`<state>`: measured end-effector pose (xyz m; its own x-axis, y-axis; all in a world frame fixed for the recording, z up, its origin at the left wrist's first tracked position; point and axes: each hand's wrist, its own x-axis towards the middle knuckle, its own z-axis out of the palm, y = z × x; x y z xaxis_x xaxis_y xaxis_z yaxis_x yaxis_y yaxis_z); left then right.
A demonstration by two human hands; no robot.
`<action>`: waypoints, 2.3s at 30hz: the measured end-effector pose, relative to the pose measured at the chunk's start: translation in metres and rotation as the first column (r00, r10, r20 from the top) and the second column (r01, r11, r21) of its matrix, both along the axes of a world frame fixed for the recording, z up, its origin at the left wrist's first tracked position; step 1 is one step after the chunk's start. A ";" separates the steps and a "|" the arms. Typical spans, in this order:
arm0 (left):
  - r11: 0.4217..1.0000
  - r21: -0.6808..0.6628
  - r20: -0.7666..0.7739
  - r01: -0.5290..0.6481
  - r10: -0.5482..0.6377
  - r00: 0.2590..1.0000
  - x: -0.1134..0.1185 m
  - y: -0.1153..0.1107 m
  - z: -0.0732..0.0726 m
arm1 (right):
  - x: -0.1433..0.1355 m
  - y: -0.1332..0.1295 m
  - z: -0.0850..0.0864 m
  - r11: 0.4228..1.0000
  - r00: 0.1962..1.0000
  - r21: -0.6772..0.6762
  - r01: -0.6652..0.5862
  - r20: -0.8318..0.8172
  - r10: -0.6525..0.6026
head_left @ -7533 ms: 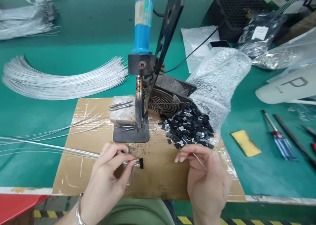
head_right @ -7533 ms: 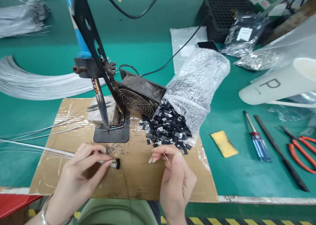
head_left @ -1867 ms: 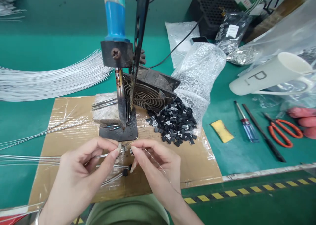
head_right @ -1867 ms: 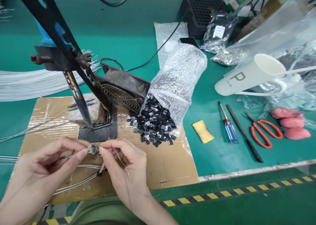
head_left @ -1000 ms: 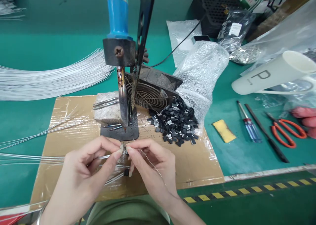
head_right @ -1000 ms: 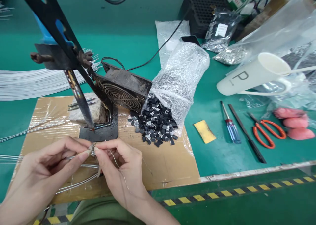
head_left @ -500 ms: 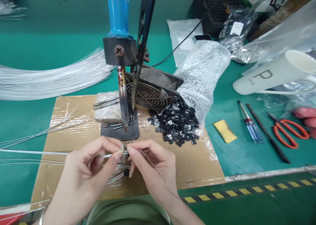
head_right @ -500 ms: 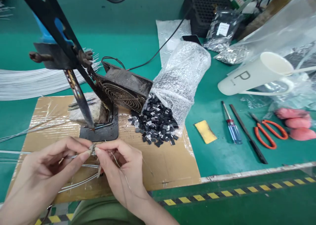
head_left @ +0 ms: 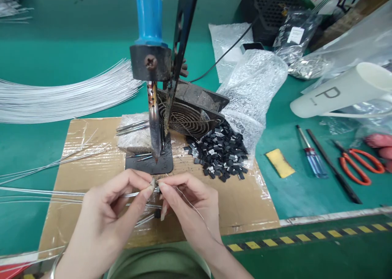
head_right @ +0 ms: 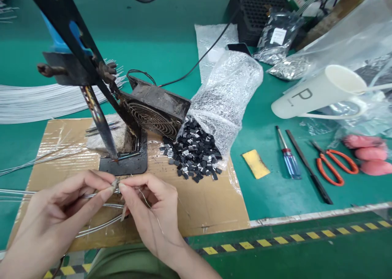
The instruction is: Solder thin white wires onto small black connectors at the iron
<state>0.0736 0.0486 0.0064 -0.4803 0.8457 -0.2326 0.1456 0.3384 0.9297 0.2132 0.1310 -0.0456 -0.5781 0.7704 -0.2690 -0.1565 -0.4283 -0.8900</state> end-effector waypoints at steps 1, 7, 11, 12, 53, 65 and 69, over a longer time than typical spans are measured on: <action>1.000 0.002 0.001 -0.002 0.002 1.000 0.000 0.000 -0.001 | 0.000 0.000 0.000 1.000 1.000 0.001 -0.002 0.003 0.002; 1.000 -0.001 0.004 -0.006 0.006 1.000 0.002 -0.001 -0.002 | 0.001 -0.001 0.001 1.000 1.000 -0.009 -0.013 -0.010 0.013; 1.000 0.007 0.007 0.000 0.000 1.000 0.002 0.001 -0.001 | 0.001 0.000 0.000 1.000 1.000 -0.018 -0.012 -0.008 0.012; 1.000 0.004 0.009 0.001 -0.001 1.000 0.002 0.001 -0.001 | 0.001 0.000 0.000 1.000 1.000 -0.020 -0.012 -0.007 0.012; 0.998 -0.054 -0.010 -0.043 0.042 0.999 -0.010 0.015 -0.002 | 0.015 0.008 0.014 0.919 0.990 0.381 -0.099 0.127 0.054; 0.992 -0.002 -0.071 -0.129 0.129 0.989 -0.006 0.020 0.002 | 0.010 0.006 0.015 0.862 0.988 0.503 -0.059 0.154 -0.022; 0.992 0.009 -0.104 -0.122 0.122 0.987 -0.007 0.022 -0.001 | 0.009 0.008 0.017 0.839 0.983 0.540 -0.067 0.178 -0.037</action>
